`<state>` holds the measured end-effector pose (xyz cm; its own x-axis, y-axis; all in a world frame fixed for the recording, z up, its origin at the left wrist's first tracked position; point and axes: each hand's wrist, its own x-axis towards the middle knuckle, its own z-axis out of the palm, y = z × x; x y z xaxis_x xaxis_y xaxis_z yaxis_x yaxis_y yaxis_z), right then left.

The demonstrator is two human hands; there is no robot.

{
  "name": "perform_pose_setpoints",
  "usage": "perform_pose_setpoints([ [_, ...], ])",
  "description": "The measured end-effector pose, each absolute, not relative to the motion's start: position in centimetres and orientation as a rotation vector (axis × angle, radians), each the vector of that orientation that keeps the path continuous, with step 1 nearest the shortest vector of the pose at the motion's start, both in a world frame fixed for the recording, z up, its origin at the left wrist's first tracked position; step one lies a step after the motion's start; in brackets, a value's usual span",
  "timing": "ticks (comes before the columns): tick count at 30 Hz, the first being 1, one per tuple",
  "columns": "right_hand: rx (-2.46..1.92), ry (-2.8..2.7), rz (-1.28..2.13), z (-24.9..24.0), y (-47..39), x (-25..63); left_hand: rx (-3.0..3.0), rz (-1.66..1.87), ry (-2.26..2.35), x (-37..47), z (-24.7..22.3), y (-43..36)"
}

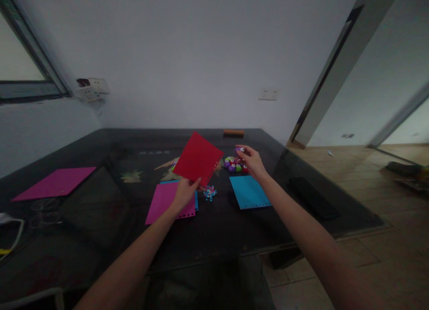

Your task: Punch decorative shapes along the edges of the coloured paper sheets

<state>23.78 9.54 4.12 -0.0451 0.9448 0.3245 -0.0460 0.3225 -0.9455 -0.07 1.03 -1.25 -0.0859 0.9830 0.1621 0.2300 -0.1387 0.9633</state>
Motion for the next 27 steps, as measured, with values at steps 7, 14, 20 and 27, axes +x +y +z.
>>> perform_pose_setpoints([
  [7, -1.527, -1.642, 0.385, 4.8, 18.0, 28.2, 1.460, 1.260, 1.393, -0.1, -1.4, 1.1],
  [14, -1.942, -1.797, 0.125, 1.1, 20.4, 29.0, 1.452, 1.236, 1.406, 0.1, -1.1, 0.8],
  [20, -2.037, -1.865, 0.155, -0.9, 21.1, 28.9, 1.492, 1.226, 1.420, 0.3, -0.8, 0.6],
  [27, -2.023, -1.948, 0.203, -1.2, 21.9, 28.8, 1.501, 1.227, 1.394, 0.2, -1.3, 0.8],
])
